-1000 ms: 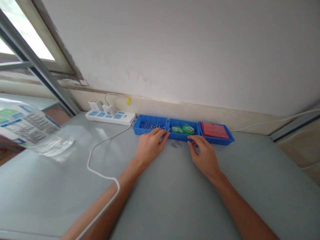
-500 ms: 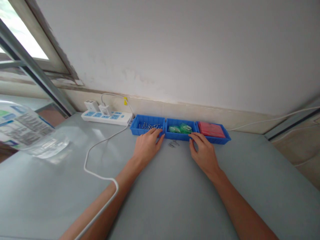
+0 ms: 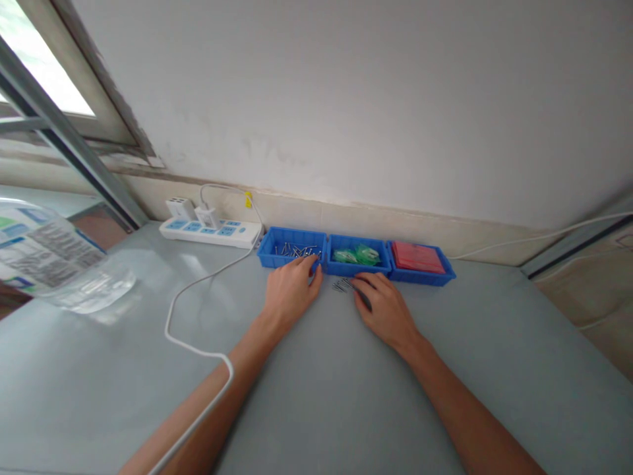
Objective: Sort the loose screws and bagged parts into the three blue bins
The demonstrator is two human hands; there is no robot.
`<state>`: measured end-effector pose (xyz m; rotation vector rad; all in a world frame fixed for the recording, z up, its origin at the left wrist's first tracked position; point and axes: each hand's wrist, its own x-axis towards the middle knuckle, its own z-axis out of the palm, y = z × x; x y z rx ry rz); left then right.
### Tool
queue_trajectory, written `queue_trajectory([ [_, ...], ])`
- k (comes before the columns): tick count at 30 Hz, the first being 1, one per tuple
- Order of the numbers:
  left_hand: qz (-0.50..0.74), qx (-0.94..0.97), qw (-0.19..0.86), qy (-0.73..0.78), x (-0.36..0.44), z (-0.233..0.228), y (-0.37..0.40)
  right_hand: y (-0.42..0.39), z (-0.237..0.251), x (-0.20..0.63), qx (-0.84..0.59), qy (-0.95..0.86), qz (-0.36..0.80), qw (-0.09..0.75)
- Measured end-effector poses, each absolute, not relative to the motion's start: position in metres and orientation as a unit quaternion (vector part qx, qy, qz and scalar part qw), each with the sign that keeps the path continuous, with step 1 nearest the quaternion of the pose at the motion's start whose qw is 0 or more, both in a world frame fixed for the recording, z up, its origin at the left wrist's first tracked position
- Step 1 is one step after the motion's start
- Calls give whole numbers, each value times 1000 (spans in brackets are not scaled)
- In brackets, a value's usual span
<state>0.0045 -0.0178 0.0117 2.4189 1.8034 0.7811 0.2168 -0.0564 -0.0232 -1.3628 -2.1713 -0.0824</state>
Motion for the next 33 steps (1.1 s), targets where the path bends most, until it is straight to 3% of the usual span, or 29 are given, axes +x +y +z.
queue_trajectory([
  [18, 207, 856, -5, 474, 16, 8, -27, -50, -32, 222, -589, -774, 6, 232],
  [33, 208, 889, 15, 408, 13, 6, -28, -57, -16, 213, -496, -776, 95, 378],
])
